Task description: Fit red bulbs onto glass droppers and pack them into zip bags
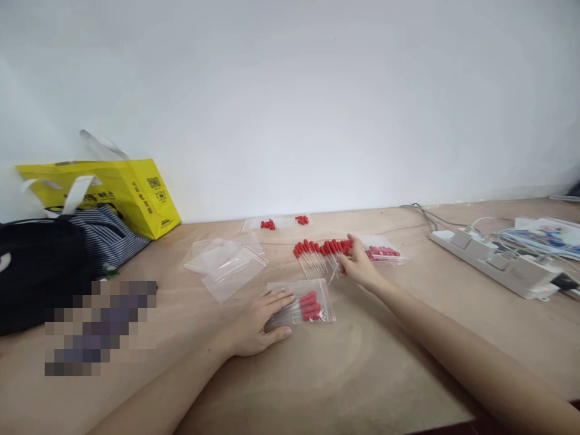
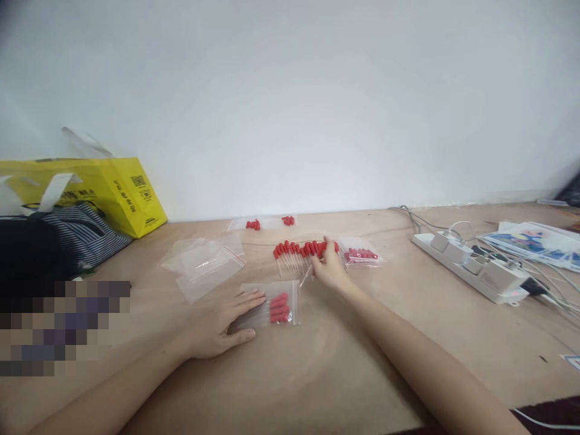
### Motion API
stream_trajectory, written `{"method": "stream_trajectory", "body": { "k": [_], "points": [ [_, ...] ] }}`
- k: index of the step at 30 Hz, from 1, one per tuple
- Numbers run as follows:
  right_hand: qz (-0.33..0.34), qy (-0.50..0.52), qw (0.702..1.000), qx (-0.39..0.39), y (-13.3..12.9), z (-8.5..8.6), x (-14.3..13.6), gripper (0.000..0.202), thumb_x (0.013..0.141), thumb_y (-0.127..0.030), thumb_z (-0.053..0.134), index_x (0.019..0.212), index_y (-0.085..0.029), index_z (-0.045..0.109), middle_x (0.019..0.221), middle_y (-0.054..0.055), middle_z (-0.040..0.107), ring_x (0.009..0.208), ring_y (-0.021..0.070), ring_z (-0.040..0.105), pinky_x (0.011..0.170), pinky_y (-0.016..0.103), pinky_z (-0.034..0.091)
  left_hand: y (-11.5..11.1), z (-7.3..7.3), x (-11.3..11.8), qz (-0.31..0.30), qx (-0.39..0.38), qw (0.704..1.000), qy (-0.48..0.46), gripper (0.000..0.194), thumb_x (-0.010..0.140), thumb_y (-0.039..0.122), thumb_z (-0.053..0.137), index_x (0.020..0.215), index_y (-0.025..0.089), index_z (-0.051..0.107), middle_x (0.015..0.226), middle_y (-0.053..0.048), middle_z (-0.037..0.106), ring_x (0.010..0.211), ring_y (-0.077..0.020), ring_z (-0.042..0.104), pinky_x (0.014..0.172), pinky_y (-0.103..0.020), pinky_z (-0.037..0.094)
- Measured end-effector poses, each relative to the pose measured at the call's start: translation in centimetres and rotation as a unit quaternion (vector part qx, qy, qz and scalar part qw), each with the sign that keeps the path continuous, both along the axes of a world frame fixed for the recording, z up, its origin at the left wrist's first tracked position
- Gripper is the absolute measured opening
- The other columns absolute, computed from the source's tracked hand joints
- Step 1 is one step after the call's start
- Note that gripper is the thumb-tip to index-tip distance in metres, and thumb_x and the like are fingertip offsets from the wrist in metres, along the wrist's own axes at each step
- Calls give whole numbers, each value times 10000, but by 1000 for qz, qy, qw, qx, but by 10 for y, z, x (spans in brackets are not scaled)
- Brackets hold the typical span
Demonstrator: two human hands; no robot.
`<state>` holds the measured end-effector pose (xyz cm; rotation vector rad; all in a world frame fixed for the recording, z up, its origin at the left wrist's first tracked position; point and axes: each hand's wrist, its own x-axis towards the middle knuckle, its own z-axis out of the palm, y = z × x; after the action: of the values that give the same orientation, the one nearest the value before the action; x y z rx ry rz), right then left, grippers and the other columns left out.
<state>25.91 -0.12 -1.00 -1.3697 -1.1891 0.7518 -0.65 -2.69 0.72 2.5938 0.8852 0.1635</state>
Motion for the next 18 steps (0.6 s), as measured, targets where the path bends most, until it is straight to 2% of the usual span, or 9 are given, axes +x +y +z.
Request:
{"method": "stream_trajectory", "body": {
  "k": [3, 7, 14, 18],
  "points": [
    [-15, 95, 995, 25, -18, -12, 5, 628, 648, -224, 536, 1194, -188, 228, 547, -86, 463, 447, 123, 499, 456, 253, 422, -1, 1, 2, -17, 3, 1000, 18, 559, 817, 488, 405, 1313, 273, 263, 1382, -22, 259, 1272, -233, 206, 1056, -454, 127],
    [-33, 185, 982, 8, -26, -22, -3, 485, 658, -227, 544, 1059, -220, 271, 569, -72, 503, 498, 130, 546, 509, 269, 476, -3, 5, 4, -48, 15, 997, 52, 538, 840, 484, 358, 1324, 323, 188, 1404, 3, 166, 1287, -234, 139, 1050, -472, 93],
    [1, 335, 941, -53, -32, -19, -21, 154, 741, -220, 497, 800, -217, 355, 611, -27, 552, 587, 128, 602, 602, 292, 521, -4, 6, 4, -64, 25, 993, 91, 550, 848, 508, 312, 1333, 332, 121, 1413, 5, 98, 1295, -234, 83, 1049, -463, 65],
    [49, 332, 939, -80, -35, -17, -27, 109, 719, -197, 540, 736, -181, 434, 622, -7, 561, 567, 94, 585, 598, 233, 513, -2, 6, 4, -71, 31, 992, 97, 551, 852, 507, 299, 1334, 339, 93, 1416, 9, 60, 1297, -230, 56, 1049, -455, 66]
  ]
}}
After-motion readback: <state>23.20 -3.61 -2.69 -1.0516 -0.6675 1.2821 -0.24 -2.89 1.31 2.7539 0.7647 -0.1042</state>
